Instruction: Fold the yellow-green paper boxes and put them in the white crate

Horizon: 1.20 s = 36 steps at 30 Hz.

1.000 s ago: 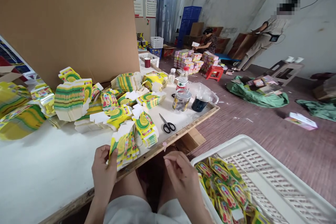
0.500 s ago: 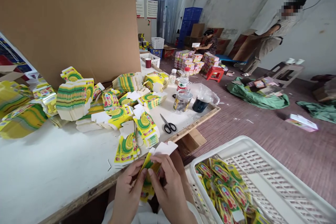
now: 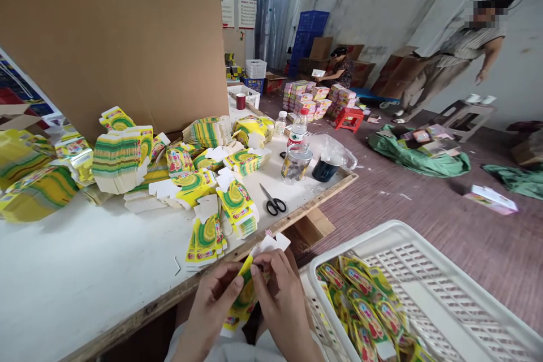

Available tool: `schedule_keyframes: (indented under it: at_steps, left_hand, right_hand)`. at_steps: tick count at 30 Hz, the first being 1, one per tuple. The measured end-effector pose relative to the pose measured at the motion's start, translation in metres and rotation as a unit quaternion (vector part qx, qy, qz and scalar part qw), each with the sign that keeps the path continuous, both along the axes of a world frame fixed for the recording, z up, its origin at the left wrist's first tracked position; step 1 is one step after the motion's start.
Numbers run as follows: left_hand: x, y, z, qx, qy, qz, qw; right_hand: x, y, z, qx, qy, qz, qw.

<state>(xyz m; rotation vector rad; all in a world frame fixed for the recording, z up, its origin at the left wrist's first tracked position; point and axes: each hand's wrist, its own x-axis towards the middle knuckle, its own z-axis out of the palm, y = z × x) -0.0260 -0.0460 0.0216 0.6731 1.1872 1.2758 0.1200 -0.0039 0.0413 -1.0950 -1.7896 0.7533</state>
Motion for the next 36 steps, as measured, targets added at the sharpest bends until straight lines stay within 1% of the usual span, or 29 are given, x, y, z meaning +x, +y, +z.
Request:
schedule_keyframes:
  at_steps: [2, 4, 6, 8, 12, 14, 17, 19, 22, 23, 25, 28, 30, 33, 36]
  left_hand:
    - [0.004, -0.001, -0.002, -0.06, -0.092, -0.027, 0.994]
    - [0.009, -0.003, -0.005, -0.116, -0.168, -0.051, 0.978]
    - [0.013, -0.004, -0.006, -0.128, -0.216, -0.066, 0.966]
    - [0.017, -0.005, -0.006, -0.11, -0.231, -0.064, 0.964]
    - [0.016, -0.005, 0.001, -0.071, -0.19, -0.043, 0.978]
    - [0.013, -0.004, 0.003, -0.052, -0.176, -0.043, 0.982]
    - [0.01, -0.001, 0.003, -0.03, -0.173, -0.039, 0.984]
    - [0.01, 0.001, 0.0, -0.023, -0.176, -0.023, 0.984]
    - [0.011, 0.003, -0.003, -0.017, -0.168, 0.015, 0.985]
    - [0.011, 0.003, -0.004, -0.013, -0.16, 0.034, 0.986]
    - [0.01, 0.003, -0.004, -0.004, -0.136, 0.063, 0.989]
    - [0.007, 0.001, -0.004, 0.01, -0.092, 0.063, 0.994]
    - [0.005, 0.001, -0.005, 0.02, -0.054, 0.053, 0.997]
    - [0.002, 0.001, -0.008, 0.04, 0.007, 0.061, 0.997]
    - [0.002, -0.001, -0.011, 0.046, 0.032, 0.072, 0.996]
  right_hand:
    - [0.001, 0.0, 0.0, -0.003, 0.005, -0.003, 1.0]
    - [0.002, 0.001, 0.0, -0.012, 0.007, -0.003, 1.0]
    - [0.003, 0.001, 0.0, -0.024, 0.007, 0.004, 1.0]
    - [0.003, 0.001, 0.0, -0.035, 0.008, 0.01, 0.999]
    - [0.002, 0.002, 0.003, -0.022, 0.017, 0.024, 0.999]
    - [0.001, 0.001, 0.005, -0.008, 0.026, 0.035, 0.999]
    - [0.001, -0.002, 0.005, 0.009, 0.035, 0.045, 0.998]
    - [0.003, -0.002, 0.001, 0.021, 0.036, 0.027, 0.999]
    - [0.005, -0.002, -0.008, 0.036, 0.04, -0.03, 0.998]
    - [0.005, -0.001, -0.012, 0.029, 0.039, -0.037, 0.998]
    - [0.003, -0.001, -0.017, -0.009, 0.03, -0.01, 0.999]
    - [-0.002, -0.004, -0.022, -0.08, 0.015, 0.051, 0.995]
    - [-0.004, -0.005, -0.021, -0.082, 0.011, 0.047, 0.995]
    - [-0.002, -0.004, -0.017, -0.06, 0.016, 0.027, 0.998]
    - [0.003, -0.001, -0.015, -0.079, 0.047, 0.019, 0.996]
